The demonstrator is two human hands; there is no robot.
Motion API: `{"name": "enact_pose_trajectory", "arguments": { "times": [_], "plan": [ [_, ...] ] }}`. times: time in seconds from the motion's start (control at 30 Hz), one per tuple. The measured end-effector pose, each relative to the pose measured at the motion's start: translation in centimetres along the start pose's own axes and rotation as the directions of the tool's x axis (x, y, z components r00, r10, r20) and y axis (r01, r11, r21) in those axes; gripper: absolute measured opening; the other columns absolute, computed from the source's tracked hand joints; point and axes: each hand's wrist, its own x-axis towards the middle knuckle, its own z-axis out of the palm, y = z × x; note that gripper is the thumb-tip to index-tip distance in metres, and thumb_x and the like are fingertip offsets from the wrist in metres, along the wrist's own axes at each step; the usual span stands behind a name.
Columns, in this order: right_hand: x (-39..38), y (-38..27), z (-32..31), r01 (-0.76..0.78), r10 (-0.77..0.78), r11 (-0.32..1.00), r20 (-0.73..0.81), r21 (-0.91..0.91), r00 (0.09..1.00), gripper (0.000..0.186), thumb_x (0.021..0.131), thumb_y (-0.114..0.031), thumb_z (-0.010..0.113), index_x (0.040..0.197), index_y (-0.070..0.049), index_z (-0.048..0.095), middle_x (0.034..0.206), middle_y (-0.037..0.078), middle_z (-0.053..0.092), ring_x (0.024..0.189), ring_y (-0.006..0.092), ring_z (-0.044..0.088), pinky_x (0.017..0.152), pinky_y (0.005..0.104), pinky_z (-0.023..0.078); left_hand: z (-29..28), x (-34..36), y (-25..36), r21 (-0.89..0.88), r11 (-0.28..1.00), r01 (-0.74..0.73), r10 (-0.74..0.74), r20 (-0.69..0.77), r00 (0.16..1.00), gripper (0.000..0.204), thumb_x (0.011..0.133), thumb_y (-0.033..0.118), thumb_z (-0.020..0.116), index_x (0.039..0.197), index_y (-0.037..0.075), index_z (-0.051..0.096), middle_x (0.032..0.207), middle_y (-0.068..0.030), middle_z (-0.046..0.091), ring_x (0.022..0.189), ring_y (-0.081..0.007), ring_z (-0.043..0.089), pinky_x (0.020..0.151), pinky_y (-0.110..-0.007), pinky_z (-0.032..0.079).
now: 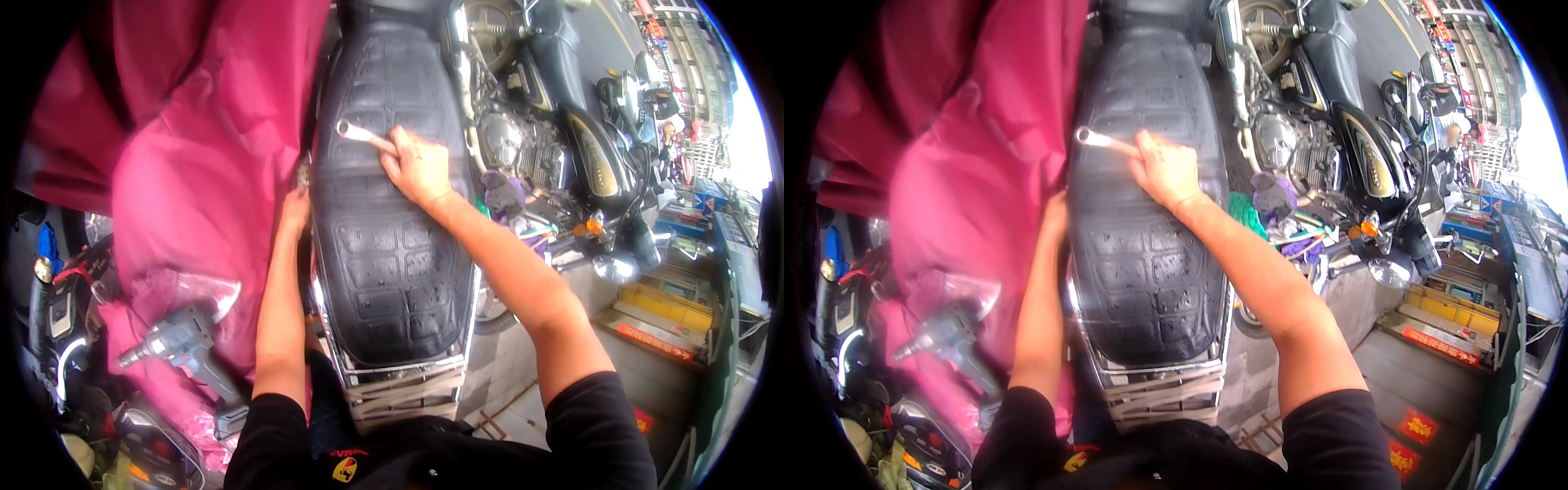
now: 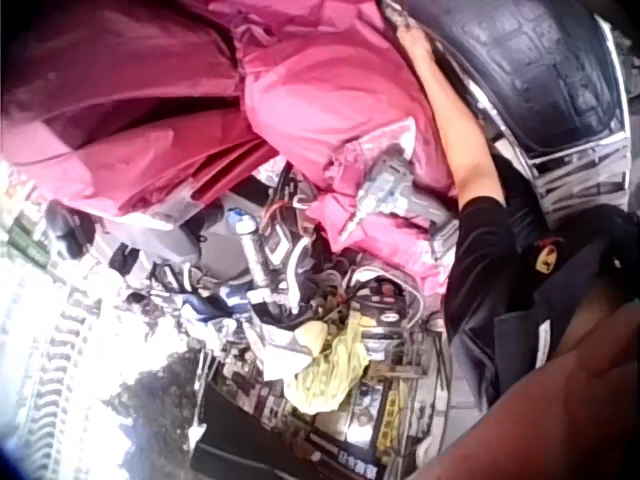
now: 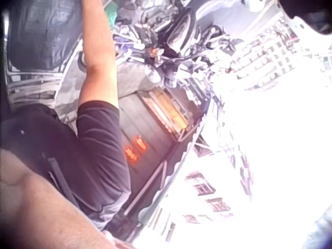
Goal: The person touches the rear wheel and exhaust of a scooter, handles an electric drill, and uses a wrench to turn bolts on the seat and frame of another motorcycle.
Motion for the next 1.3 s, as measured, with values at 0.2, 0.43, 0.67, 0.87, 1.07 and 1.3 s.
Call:
{"name": "enact_pose_trajectory", "arguments": {
  "times": [0.2, 0.43, 0.67, 0.87, 1.07, 1.3],
  "plan": [
    [0.1, -0.8, 0.4, 0.053, -0.053, 0.998, -0.019, 0.021, 0.998, 0.02, 0.071, -0.019, 0.061, 0.079, -0.009, 0.046, 0.069, 0.009, 0.055, 0.06, 0.029, 0.058, 0.052, 0.0402, 0.046, -1.2, 1.0, -1.7, -0.128, 0.991, 0.038, -0.03, 0.065, 0.997, 0.028, 0.091, 0.014, 0.042, 0.112, 0.0, 0.055, 0.099, -0.0104, 0.061, 0.09, -0.0169, 0.055, 0.08, -0.028, 0.042],
    [-0.8, 0.3, -0.4, 0.015, -0.015, 1.0, -0.025, 0.011, 1.0, 0.02, 0.071, -0.019, 0.061, 0.08, -0.009, 0.046, 0.068, 0.009, 0.055, 0.058, 0.0296, 0.058, 0.05, 0.041, 0.046, 1.3, -1.4, 0.0, 0.07, 0.974, -0.214, 0.214, 0.002, 0.977, 0.028, 0.085, 0.008, 0.048, 0.111, -0.001, 0.055, 0.102, -0.014, 0.061, 0.095, -0.0201, 0.056, 0.082, -0.029, 0.042],
    [0.3, -1.0, -0.9, 0.032, -0.032, 0.999, -0.016, 0.033, 0.999, 0.02, 0.072, -0.02, 0.06, 0.08, -0.008, 0.046, 0.069, 0.01, 0.056, 0.06, 0.0295, 0.059, 0.052, 0.0415, 0.047, -0.5, 1.5, -2.0, -0.074, 0.997, 0.031, -0.034, -0.051, 0.998, 0.037, 0.081, 0.01, 0.054, 0.114, -0.006, 0.052, 0.102, -0.0126, 0.061, 0.089, -0.0176, 0.057, 0.078, -0.028, 0.045],
    [-0.9, 0.2, -0.9, -0.037, 0.037, 0.999, 0.008, 0.034, 0.999, 0.019, 0.073, -0.02, 0.059, 0.079, -0.008, 0.047, 0.069, 0.009, 0.057, 0.062, 0.0298, 0.059, 0.052, 0.0418, 0.046, 1.2, -0.4, 0.5, -0.065, 0.997, -0.03, 0.033, 0.054, 0.998, 0.028, 0.091, 0.009, 0.042, 0.114, -0.002, 0.054, 0.106, -0.0108, 0.06, 0.096, -0.0169, 0.054, 0.083, -0.027, 0.041],
    [-0.3, -0.1, -0.7, 0.003, -0.002, 0.999, -0.001, 0.05, 1.0, 0.02, 0.073, -0.022, 0.059, 0.081, -0.008, 0.048, 0.07, 0.01, 0.057, 0.062, 0.0309, 0.058, 0.054, 0.0423, 0.046, 1.1, -1.6, 1.9, -0.263, 0.958, -0.117, 0.127, 0.02, 0.992, 0.02, 0.084, 0.004, 0.051, 0.102, 0.001, 0.059, 0.092, -0.005, 0.062, 0.077, -0.0118, 0.056, 0.068, -0.025, 0.046],
    [-0.9, 0.7, -0.7, -0.023, 0.023, 0.998, -0.004, 0.064, 1.0, 0.02, 0.071, -0.02, 0.06, 0.083, -0.009, 0.048, 0.071, 0.008, 0.058, 0.062, 0.0289, 0.058, 0.053, 0.0398, 0.047, 1.1, -1.2, 2.1, -0.167, 0.981, 0.1, -0.084, 0.1, 0.991, 0.031, 0.083, 0.011, 0.055, 0.11, -0.004, 0.055, 0.099, -0.0078, 0.061, 0.084, -0.015, 0.058, 0.074, -0.025, 0.046]
  ]
}}
